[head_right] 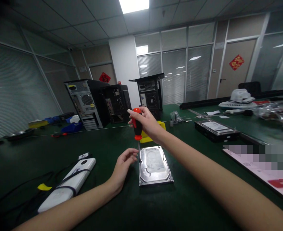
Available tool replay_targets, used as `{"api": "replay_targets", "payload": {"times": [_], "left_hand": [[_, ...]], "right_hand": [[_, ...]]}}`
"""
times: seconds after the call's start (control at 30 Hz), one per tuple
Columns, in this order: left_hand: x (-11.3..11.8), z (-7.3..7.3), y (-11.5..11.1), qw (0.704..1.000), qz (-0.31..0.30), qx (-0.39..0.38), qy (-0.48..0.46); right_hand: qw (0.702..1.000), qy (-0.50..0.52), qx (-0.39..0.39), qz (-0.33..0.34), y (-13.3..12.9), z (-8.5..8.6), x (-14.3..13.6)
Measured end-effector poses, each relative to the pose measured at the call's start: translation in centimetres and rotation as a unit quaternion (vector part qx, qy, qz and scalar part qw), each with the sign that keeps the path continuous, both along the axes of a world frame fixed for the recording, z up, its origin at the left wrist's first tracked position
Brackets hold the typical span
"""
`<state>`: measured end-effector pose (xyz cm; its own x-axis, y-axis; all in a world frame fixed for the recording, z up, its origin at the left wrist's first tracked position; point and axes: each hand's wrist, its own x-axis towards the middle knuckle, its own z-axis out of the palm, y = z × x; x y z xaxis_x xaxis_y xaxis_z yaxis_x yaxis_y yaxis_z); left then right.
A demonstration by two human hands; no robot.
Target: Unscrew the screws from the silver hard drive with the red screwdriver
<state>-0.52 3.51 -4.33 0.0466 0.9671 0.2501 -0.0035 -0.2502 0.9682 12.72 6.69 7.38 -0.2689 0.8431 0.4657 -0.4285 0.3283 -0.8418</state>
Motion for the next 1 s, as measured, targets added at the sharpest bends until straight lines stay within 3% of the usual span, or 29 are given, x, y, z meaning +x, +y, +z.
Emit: {"api": "replay_targets", "payload": {"times": [0.17,0.4,0.6,0.83,1.0], "left_hand": [[0.1,0.0,0.0,1.0,-0.001,0.0,-0.004],[0.1,0.1,-0.1,1.0,-0.003,-0.005,0.0],[0.2,-0.1,0.0,1.0,0.01,-0.004,-0.013],[0.1,0.0,0.0,1.0,0.004,-0.009,-0.005],[0.1,-0.1,0.1,1.0,0.001,-0.007,-0.007]], "right_hand": [[0.997,0.0,-0.043,0.056,-0.2,0.2,0.2],[1.0,0.024,-0.008,0.006,0.6,-0.8,-0.3],[0.996,0.01,-0.04,0.079,0.3,-0.7,-0.2],[0.997,0.055,-0.049,0.02,0.0,-1.0,-1.0],[0.997,0.039,-0.051,0.045,0.2,-1.0,-0.6]]}}
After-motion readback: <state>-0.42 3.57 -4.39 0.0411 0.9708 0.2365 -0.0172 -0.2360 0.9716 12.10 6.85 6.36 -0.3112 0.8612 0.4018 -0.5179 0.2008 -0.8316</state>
